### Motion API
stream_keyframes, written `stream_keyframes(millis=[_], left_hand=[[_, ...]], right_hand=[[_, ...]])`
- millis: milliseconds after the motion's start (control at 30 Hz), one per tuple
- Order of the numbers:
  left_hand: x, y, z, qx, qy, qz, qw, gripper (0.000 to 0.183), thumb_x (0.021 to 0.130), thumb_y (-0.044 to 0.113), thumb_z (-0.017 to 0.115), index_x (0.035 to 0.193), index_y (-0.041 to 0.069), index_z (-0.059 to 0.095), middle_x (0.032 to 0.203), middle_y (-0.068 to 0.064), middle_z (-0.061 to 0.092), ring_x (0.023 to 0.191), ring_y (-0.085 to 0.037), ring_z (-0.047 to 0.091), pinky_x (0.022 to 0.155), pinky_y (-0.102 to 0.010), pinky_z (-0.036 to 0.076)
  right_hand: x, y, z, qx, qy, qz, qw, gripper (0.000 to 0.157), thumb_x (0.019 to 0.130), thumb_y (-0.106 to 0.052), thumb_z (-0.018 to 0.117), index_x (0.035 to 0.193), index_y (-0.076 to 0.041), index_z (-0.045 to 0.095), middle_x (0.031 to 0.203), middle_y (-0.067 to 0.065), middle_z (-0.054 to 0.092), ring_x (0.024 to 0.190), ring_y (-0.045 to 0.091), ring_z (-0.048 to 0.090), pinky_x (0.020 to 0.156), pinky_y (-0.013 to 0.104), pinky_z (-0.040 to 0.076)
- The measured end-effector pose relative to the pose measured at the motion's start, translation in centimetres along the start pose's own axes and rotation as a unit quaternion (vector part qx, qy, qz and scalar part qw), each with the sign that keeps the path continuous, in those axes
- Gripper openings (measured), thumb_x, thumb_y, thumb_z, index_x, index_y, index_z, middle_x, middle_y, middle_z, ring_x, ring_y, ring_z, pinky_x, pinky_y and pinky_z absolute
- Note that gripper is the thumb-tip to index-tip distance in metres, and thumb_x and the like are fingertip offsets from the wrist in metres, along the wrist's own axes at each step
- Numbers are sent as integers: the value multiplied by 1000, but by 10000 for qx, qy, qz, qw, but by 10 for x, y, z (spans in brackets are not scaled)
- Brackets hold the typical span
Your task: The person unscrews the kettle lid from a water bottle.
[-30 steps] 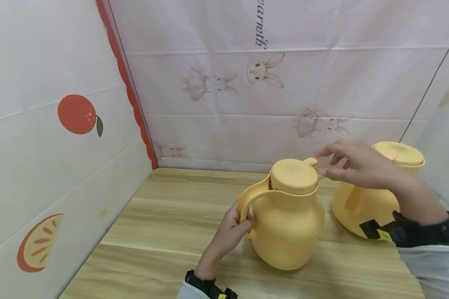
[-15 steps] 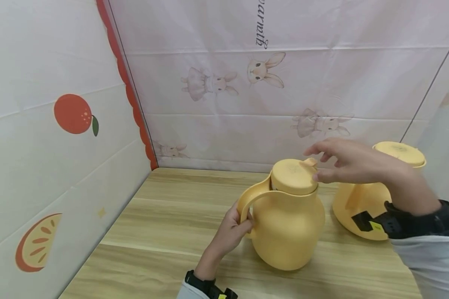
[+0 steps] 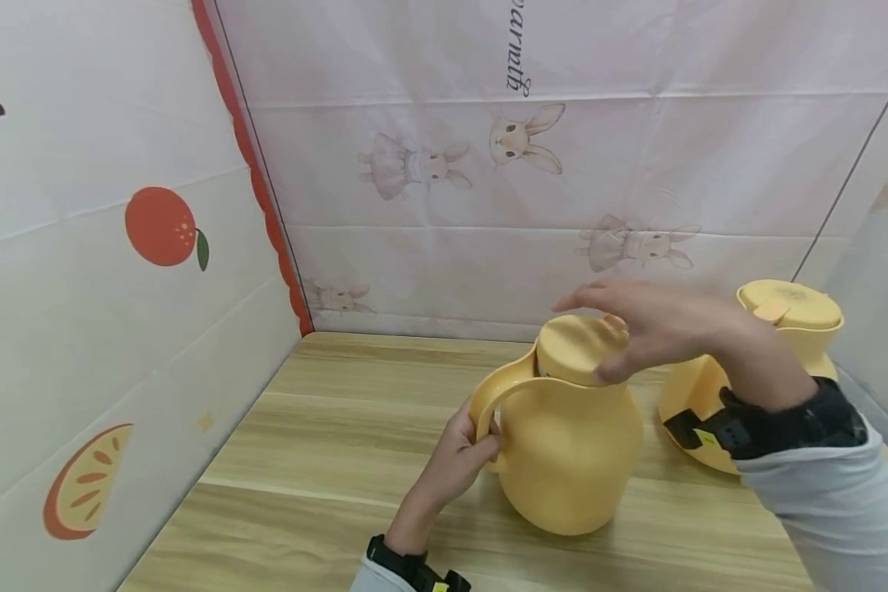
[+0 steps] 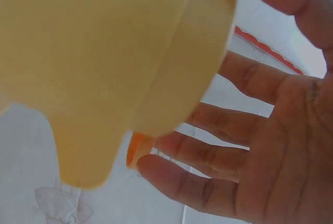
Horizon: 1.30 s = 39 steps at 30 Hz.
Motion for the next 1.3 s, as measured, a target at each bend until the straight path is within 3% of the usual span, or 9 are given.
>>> stream_keyframes(millis=[233, 433, 733, 967, 1300], left_hand=[[-1, -1, -1, 0, 15, -128, 9999, 15, 81, -9, 43, 96, -12, 41, 74, -7, 46, 63, -11, 43, 56, -21, 37], [0, 0, -1, -20, 2, -116, 9999, 15, 81, -8, 43, 95, -12, 40, 74, -7, 46, 63, -12, 43, 57, -21, 37], [0, 1, -1, -26, 5, -27, 10000, 13, 81, -9, 43, 94, -11, 40, 74, -9, 46, 63, -12, 43, 57, -22, 37], [-1, 1, 0, -35, -16, -4, 10000, 13, 81, -10, 43, 94, -11, 40, 73, -9, 46, 63, -12, 43, 56, -23, 37], [-1, 0, 0, -8, 11, -67, 10000, 13, 81, -10, 44, 94, -12, 40, 74, -8, 45, 63, -12, 43, 56, -21, 37]], right_hand=[[9, -5, 12, 172, -377, -12, 9991, 73, 64, -31, 76, 129, -18, 47, 134, 16, 41, 118, 34, 37, 91, 60, 35], [13, -5, 19, 287, -630, -1, 9976, 72, 66, -29, 74, 131, -15, 46, 132, 13, 46, 116, 30, 40, 93, 57, 36], [19, -12, 25, -164, -941, -51, 9954, 72, 62, -20, 72, 129, -25, 48, 124, 15, 48, 104, 26, 45, 84, 51, 42], [20, -11, 27, -204, -1011, 77, 9946, 66, 59, -21, 75, 120, -30, 51, 116, 11, 50, 98, 24, 45, 80, 49, 42], [21, -11, 21, 131, -1105, 44, 9938, 65, 62, -25, 79, 121, -29, 53, 116, 9, 51, 99, 24, 45, 82, 49, 41]])
Point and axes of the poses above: each hand's wrist, its own x-axis towards the middle knuckle, its own z-axis out of the palm, y = z × x, the point moved 9 cm from there along x, towards the middle knuckle
